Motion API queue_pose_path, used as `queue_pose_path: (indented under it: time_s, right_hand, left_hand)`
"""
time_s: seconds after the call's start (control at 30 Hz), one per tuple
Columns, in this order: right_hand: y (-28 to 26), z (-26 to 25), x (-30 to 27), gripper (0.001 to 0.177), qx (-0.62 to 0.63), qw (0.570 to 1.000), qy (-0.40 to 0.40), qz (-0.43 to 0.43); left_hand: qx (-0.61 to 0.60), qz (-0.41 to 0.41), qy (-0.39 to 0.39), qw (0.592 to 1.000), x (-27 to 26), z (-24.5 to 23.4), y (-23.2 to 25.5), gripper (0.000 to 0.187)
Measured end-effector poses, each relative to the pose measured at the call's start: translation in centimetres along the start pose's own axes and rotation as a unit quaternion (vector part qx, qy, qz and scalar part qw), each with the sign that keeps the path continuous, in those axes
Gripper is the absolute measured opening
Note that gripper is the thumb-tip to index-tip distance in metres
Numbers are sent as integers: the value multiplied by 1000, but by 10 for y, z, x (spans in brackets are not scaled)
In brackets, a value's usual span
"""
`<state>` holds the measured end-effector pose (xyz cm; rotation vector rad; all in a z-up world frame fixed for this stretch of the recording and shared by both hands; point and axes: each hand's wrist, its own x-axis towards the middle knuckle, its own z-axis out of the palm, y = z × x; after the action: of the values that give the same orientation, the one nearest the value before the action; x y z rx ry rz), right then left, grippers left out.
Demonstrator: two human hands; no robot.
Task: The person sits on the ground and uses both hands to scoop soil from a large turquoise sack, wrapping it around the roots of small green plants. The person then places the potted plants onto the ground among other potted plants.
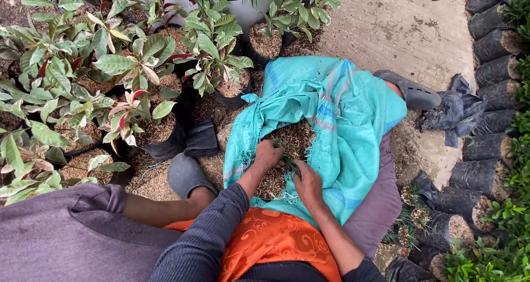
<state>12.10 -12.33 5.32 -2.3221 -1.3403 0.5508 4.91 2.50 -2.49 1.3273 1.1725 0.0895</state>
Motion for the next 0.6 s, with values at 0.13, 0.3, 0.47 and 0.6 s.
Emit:
queue_pose_path:
  time_s: [0.13, 0.3, 0.47, 0.6]
  right_hand:
    - [12, 7, 2, 28, 109, 988, 14, 108]
    - [9, 7, -2, 35, 18, 998, -31, 60]
    - [-2, 1, 5, 38, 8, 1000, -4, 20]
    - [24, 21, 17, 38, -31, 999, -22, 15]
  left_hand:
    - [-13, -8, -1, 1000, 9, -1, -10, 53]
    - [-41, -3, 5, 999, 16, -3, -15, 52]
    - [-35, -5, -9, 999, 12, -4, -9, 48]
    - [-14, -12, -17, 1000, 5, -6, 3, 39]
